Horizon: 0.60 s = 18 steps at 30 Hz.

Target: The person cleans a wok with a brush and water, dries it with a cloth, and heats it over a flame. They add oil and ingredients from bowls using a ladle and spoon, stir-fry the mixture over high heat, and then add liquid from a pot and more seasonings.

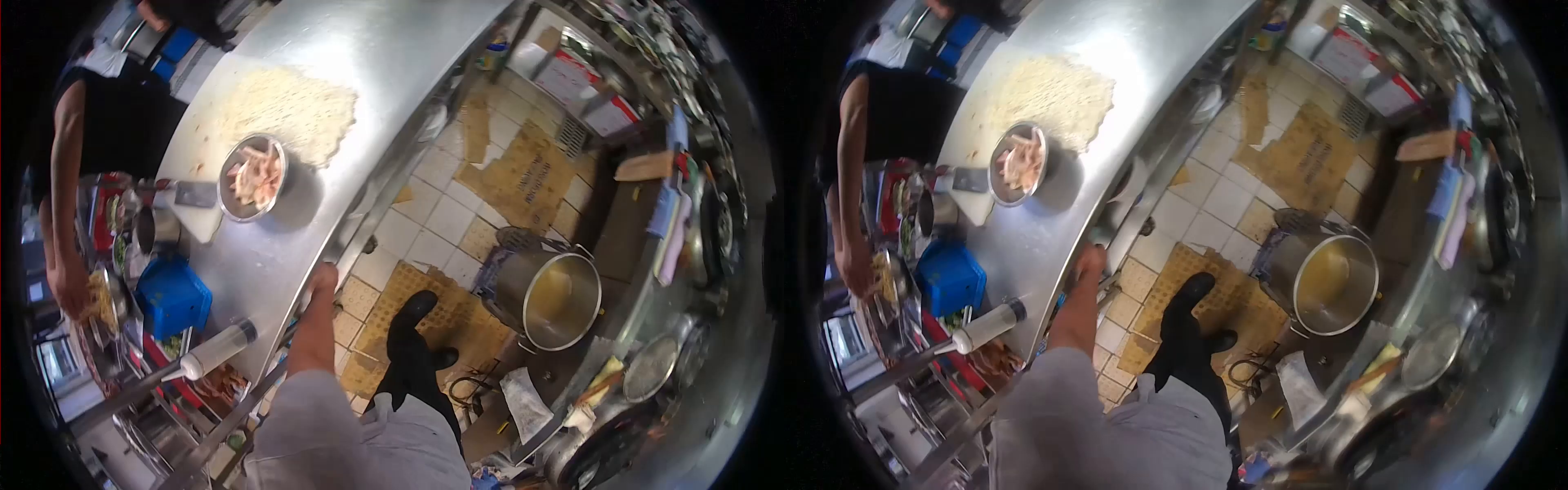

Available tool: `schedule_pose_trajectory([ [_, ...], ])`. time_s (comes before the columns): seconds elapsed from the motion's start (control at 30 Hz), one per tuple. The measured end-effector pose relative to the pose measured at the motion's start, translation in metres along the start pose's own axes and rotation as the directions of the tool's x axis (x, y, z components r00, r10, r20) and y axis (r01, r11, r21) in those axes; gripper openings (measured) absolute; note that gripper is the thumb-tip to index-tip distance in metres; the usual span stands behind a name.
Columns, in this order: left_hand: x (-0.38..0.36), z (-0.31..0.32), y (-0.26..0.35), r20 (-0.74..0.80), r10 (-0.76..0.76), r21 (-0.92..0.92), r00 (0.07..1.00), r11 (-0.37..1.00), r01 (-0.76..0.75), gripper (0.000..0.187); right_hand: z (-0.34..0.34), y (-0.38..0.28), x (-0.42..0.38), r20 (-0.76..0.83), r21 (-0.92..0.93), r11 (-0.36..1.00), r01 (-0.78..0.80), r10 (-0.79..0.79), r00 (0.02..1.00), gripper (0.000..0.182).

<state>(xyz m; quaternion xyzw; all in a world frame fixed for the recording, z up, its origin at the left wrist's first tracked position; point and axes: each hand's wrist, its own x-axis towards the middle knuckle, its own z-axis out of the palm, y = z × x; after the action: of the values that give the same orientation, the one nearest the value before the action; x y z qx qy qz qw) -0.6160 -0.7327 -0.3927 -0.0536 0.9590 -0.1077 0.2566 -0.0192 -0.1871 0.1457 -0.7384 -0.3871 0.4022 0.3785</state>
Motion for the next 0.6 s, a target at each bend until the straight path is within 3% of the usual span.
schedule_pose_trajectory([
  [0.03,-0.070,-0.118,0.035,-0.005,-0.255,-0.344,0.967,0.908,0.238,0.040,-0.018,-0.004,0.003,0.016,0.271,0.958,-0.089,0.088,0.996,0.054],
  [0.07,-0.077,-0.108,0.034,-0.017,-0.253,-0.323,0.967,0.917,0.235,0.046,-0.039,-0.006,0.003,0.039,0.485,0.860,-0.159,0.161,0.986,0.056],
  [0.1,-0.098,-0.116,0.041,-0.187,-0.308,-0.457,0.933,0.868,0.195,0.051,-0.064,-0.007,0.004,0.075,0.654,0.728,-0.207,0.210,0.975,0.057],
  [0.13,-0.112,-0.103,0.037,-0.347,-0.151,-0.404,0.926,0.915,-0.002,0.066,-0.090,-0.008,0.005,0.116,0.782,0.576,-0.238,0.241,0.964,0.059],
  [0.17,-0.133,-0.093,0.040,-0.640,-0.020,-0.463,0.768,0.807,-0.366,0.072,-0.110,-0.008,-0.002,0.155,0.865,0.433,-0.255,0.254,0.955,0.061],
  [0.2,-0.174,-0.126,0.053,-0.731,0.111,-0.425,0.673,0.699,-0.576,0.070,-0.122,-0.007,-0.006,0.200,0.917,0.295,-0.270,0.247,0.948,0.063],
  [0.3,-0.279,-0.195,0.099,-0.562,0.363,-0.532,0.743,0.530,-0.661,0.066,-0.151,-0.002,-0.024,0.269,0.961,0.020,-0.277,0.184,0.945,0.069],
  [0.37,-0.345,-0.239,0.130,-0.470,0.528,-0.642,0.707,0.345,-0.685,0.065,-0.158,0.009,-0.020,0.307,0.951,-0.068,-0.301,0.126,0.943,0.072],
  [0.43,-0.395,-0.280,0.163,-0.567,0.725,-0.563,0.392,0.006,-0.826,0.067,-0.166,0.020,-0.019,0.352,0.936,-0.026,-0.351,0.071,0.933,0.063],
  [0.5,-0.459,-0.321,0.200,-0.589,0.807,-0.407,0.044,-0.250,-0.878,0.069,-0.173,0.031,-0.020,0.361,0.931,0.032,-0.363,0.060,0.931,0.046],
  [0.57,-0.530,-0.345,0.245,-0.573,0.765,-0.333,-0.294,-0.544,-0.770,0.069,-0.188,0.054,-0.015,0.311,0.932,0.179,-0.316,0.054,0.949,0.042],
  [0.6,-0.568,-0.349,0.270,-0.577,0.713,-0.320,-0.398,-0.646,-0.694,0.068,-0.196,0.063,-0.010,0.284,0.925,0.250,-0.287,0.049,0.957,0.041],
])
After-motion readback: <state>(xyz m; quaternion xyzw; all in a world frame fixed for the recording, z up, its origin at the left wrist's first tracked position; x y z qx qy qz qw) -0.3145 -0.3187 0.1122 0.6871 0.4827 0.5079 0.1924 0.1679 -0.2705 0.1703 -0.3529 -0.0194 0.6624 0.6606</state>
